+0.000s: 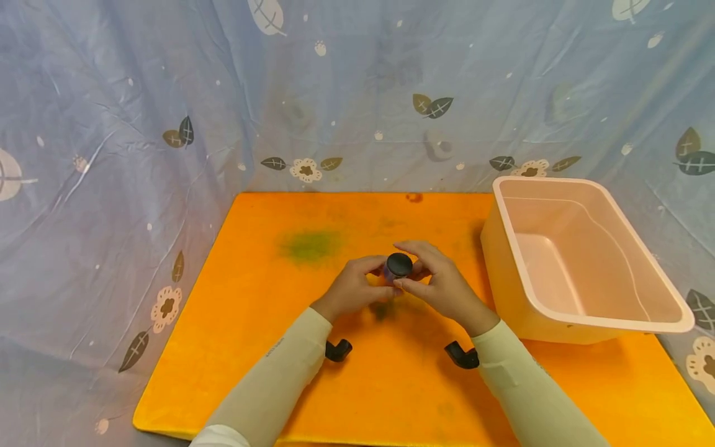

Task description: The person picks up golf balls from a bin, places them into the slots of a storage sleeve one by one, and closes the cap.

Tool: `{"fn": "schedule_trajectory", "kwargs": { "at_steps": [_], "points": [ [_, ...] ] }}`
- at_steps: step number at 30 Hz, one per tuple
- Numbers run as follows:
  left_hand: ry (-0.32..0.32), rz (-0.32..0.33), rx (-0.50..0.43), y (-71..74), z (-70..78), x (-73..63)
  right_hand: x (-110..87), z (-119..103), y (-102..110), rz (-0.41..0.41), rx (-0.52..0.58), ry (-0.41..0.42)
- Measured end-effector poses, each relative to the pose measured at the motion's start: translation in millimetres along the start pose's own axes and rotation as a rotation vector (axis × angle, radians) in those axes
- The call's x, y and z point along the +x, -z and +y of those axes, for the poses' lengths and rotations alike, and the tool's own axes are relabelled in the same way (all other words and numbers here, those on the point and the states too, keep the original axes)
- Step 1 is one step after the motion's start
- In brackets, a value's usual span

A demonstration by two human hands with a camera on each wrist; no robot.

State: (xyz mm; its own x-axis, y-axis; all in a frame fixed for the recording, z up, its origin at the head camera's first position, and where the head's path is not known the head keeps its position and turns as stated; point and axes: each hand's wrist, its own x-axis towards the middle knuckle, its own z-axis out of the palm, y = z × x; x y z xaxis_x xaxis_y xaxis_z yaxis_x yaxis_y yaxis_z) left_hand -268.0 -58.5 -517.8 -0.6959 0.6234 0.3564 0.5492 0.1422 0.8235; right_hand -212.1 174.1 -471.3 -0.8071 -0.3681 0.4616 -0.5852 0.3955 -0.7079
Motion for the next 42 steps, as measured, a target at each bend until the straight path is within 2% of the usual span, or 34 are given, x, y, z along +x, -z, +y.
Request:
{"fn": "schedule_trajectory", "kwargs": {
  "at_steps": [7, 15, 20, 27, 32, 34, 36, 39, 42],
  "points": [
    [0.075, 0.018, -0.104, -9.1, -7.4, 6.7, -11.2, 6.1, 10.2, 0.054, -0.008, -0.1],
    [0.158, 0.016, -0.137, -11.5, -16.1, 9.5, -30.7, 21.2, 19.5, 0.092, 0.015, -0.175],
    [0.181, 0.023, -0.116, -13.9, -22.0, 7.1, -38.1, 26.4, 18.2, 0.099, 0.016, -0.19],
    [0.195, 0.025, -0.136, -17.8, -31.0, 7.4, -38.3, 27.8, 14.0, 0.104, 0.033, -0.171],
    [0.206, 0.026, -0.089, -13.4, -28.0, 3.8, -32.4, 27.0, 10.1, 0.105, 0.031, -0.16],
    [0.202, 0.07, -0.084, -10.4, -23.9, 1.2, -28.4, 26.9, 8.6, 0.107, 0.031, -0.152],
    [0.186, 0.15, -0.101, -7.0, -18.1, -1.6, -23.7, 26.4, 6.4, 0.11, 0.053, -0.145],
    [0.128, 0.285, -0.146, -3.2, -9.2, -2.3, -16.6, 27.5, 1.8, 0.121, 0.103, -0.15],
    [0.069, 0.358, -0.176, -2.1, -2.2, 1.2, -10.2, 30.3, -5.0, 0.161, 0.181, -0.189]
  ]
}}
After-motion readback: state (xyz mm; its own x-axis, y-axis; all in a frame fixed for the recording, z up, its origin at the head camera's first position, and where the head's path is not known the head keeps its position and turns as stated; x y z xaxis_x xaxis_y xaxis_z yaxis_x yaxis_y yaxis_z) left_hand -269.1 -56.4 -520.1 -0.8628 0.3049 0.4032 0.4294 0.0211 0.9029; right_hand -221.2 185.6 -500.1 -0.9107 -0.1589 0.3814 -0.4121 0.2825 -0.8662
